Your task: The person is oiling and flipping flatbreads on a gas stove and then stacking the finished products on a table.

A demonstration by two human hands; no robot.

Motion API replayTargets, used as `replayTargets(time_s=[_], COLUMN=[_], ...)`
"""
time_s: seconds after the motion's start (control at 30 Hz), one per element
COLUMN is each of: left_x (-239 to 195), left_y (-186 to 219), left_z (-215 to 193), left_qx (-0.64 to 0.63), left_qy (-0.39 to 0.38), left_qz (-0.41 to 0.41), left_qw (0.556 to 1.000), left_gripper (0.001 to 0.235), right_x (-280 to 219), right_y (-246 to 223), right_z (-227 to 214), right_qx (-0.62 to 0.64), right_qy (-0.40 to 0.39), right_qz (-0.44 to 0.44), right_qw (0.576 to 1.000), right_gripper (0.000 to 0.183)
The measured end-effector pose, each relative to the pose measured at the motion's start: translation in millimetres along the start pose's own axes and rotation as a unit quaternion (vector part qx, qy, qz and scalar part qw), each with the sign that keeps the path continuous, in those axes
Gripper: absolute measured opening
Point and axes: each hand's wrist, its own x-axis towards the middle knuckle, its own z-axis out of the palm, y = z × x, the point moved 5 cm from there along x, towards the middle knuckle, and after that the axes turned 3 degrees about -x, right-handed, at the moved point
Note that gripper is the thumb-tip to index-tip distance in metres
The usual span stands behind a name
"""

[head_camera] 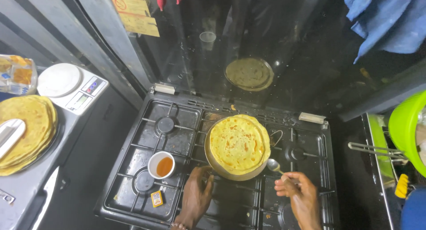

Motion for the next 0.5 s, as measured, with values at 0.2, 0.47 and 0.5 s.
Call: replayTargets(time_s=[0.2, 0.47, 0.5], left_x=[-7, -13, -12], left_y=[12, 13, 10], left_z=[-1, -7, -6], left_qx=[0.007, -0.011, -0.012], left_qy=[-0.015, -0.013, -0.013], left_qz=[-0.020, -0.018, -0.018], left_qw=[1.000, 1.000, 1.000], left_gripper=[0.048, 0.052, 0.052], right_x=[24, 46, 45], right_y=[-3, -7, -9], right_z=[-8, 9, 10], right_qx=[-0.074, -0.164, -0.165], right_qy=[-0.016, -0.101, -0.100], right_qz=[-0.099, -0.115, -0.115], right_qw=[0.992, 0.974, 0.974], right_gripper=[0.034, 0.038, 0.038])
